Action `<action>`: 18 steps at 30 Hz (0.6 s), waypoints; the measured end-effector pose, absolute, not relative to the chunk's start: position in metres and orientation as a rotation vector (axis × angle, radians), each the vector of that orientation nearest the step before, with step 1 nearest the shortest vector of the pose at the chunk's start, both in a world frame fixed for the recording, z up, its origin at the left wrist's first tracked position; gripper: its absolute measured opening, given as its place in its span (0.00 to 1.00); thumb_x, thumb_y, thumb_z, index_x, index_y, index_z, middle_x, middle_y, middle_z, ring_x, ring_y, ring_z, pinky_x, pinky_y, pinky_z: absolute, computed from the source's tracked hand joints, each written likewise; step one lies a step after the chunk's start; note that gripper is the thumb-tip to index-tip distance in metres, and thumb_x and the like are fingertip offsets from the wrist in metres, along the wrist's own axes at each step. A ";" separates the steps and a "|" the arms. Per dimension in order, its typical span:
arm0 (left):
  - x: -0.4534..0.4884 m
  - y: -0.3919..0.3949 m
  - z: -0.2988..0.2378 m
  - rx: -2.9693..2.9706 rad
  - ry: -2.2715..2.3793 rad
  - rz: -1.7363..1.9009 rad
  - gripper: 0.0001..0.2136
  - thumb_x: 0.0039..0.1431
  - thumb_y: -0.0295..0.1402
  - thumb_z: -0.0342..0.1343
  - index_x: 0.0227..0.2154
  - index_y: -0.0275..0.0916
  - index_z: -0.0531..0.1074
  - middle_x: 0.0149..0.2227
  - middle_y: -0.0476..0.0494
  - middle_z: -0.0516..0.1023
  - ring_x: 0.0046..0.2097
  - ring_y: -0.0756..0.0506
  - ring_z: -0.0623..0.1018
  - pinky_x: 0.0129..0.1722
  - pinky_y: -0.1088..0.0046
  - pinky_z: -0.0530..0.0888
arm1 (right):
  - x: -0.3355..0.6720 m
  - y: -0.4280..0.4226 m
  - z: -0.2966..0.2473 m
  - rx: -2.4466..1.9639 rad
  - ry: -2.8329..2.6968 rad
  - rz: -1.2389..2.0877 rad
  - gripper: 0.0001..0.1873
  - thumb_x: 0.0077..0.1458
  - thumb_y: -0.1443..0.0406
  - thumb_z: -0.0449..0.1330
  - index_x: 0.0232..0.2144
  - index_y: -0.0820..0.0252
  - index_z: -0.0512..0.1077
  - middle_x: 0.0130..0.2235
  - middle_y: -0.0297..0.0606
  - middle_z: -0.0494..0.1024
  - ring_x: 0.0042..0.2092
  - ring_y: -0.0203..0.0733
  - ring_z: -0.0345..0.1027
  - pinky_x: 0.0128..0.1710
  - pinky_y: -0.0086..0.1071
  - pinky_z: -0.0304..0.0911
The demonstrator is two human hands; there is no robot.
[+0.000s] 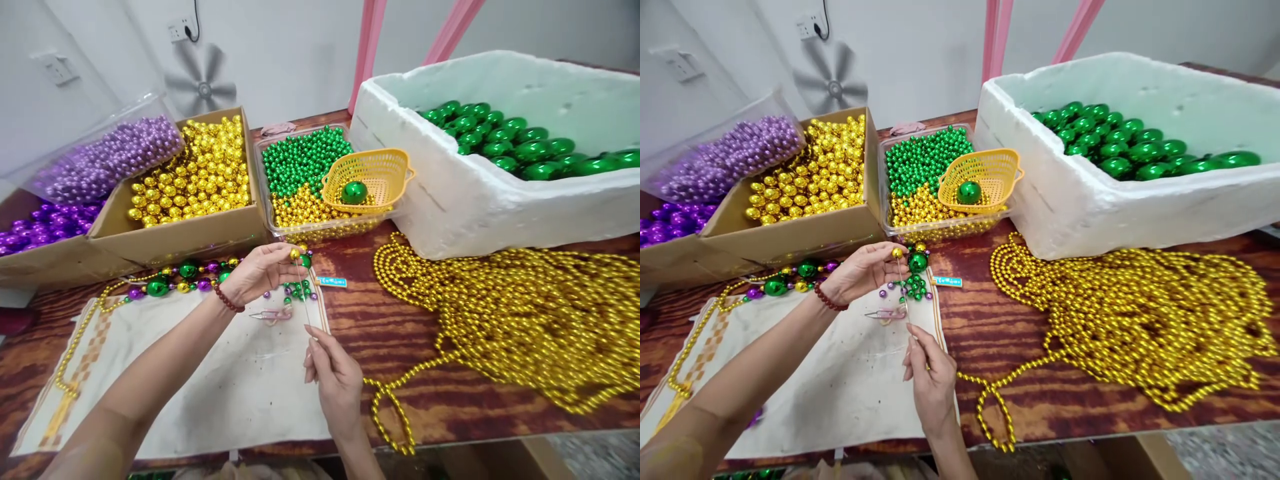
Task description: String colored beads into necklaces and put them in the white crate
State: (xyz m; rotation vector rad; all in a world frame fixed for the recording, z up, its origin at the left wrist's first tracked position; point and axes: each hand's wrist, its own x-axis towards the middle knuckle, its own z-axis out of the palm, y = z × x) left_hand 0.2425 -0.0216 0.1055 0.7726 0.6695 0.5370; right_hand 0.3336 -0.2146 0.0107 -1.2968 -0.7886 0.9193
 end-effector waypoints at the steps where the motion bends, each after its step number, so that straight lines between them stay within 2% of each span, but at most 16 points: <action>1: 0.241 -0.022 0.105 0.783 0.671 0.537 0.07 0.59 0.30 0.63 0.38 0.33 0.77 0.33 0.42 0.81 0.36 0.46 0.83 0.45 0.67 0.78 | 0.333 -0.215 0.011 -1.302 -0.788 0.920 0.15 0.64 0.59 0.57 0.45 0.60 0.78 0.22 0.30 0.71 0.20 0.30 0.64 0.20 0.23 0.62; 4: 0.235 -0.023 0.103 0.878 0.673 0.528 0.08 0.57 0.33 0.65 0.37 0.34 0.77 0.33 0.43 0.81 0.36 0.46 0.83 0.45 0.67 0.78 | 0.331 -0.215 0.009 -1.319 -0.790 0.925 0.15 0.65 0.59 0.57 0.45 0.60 0.78 0.23 0.30 0.71 0.21 0.30 0.64 0.21 0.23 0.62; 6: 0.229 -0.022 0.103 1.061 0.678 0.435 0.11 0.57 0.36 0.65 0.39 0.35 0.78 0.32 0.43 0.82 0.35 0.46 0.83 0.42 0.69 0.78 | 0.330 -0.215 0.005 -1.323 -0.786 0.935 0.15 0.65 0.58 0.56 0.45 0.60 0.77 0.24 0.31 0.71 0.21 0.30 0.65 0.23 0.24 0.63; 8: 0.228 -0.017 0.104 1.311 0.704 0.330 0.14 0.58 0.41 0.63 0.41 0.35 0.77 0.31 0.42 0.82 0.33 0.47 0.82 0.37 0.72 0.77 | 0.329 -0.214 0.001 -1.312 -0.777 0.955 0.15 0.66 0.58 0.55 0.44 0.61 0.76 0.25 0.32 0.72 0.22 0.31 0.66 0.23 0.24 0.64; 11: 0.248 0.002 0.113 1.698 0.823 0.423 0.16 0.63 0.45 0.56 0.35 0.35 0.77 0.28 0.42 0.81 0.30 0.48 0.80 0.34 0.73 0.75 | 0.326 -0.214 -0.005 -1.296 -0.780 0.984 0.15 0.66 0.57 0.54 0.39 0.61 0.74 0.26 0.33 0.73 0.23 0.32 0.67 0.25 0.25 0.65; 14: 0.297 0.034 0.125 2.186 0.866 0.697 0.13 0.65 0.40 0.53 0.33 0.36 0.76 0.31 0.43 0.81 0.34 0.48 0.78 0.39 0.70 0.73 | 0.322 -0.217 -0.012 -1.289 -0.788 1.039 0.18 0.67 0.55 0.53 0.35 0.61 0.73 0.26 0.34 0.73 0.24 0.33 0.67 0.25 0.25 0.64; 16: 0.338 0.058 0.128 2.460 0.862 0.766 0.10 0.65 0.33 0.52 0.37 0.36 0.77 0.38 0.41 0.81 0.40 0.45 0.78 0.45 0.67 0.72 | 0.318 -0.221 -0.018 -1.278 -0.794 1.082 0.20 0.67 0.53 0.52 0.35 0.61 0.74 0.26 0.35 0.72 0.24 0.32 0.67 0.25 0.25 0.64; 18: 0.377 0.081 0.125 2.612 0.904 0.686 0.11 0.64 0.31 0.52 0.43 0.33 0.75 0.43 0.35 0.80 0.45 0.42 0.77 0.49 0.64 0.71 | 0.314 -0.226 -0.025 -1.268 -0.803 1.117 0.22 0.66 0.51 0.51 0.36 0.61 0.74 0.26 0.35 0.73 0.23 0.32 0.66 0.23 0.24 0.62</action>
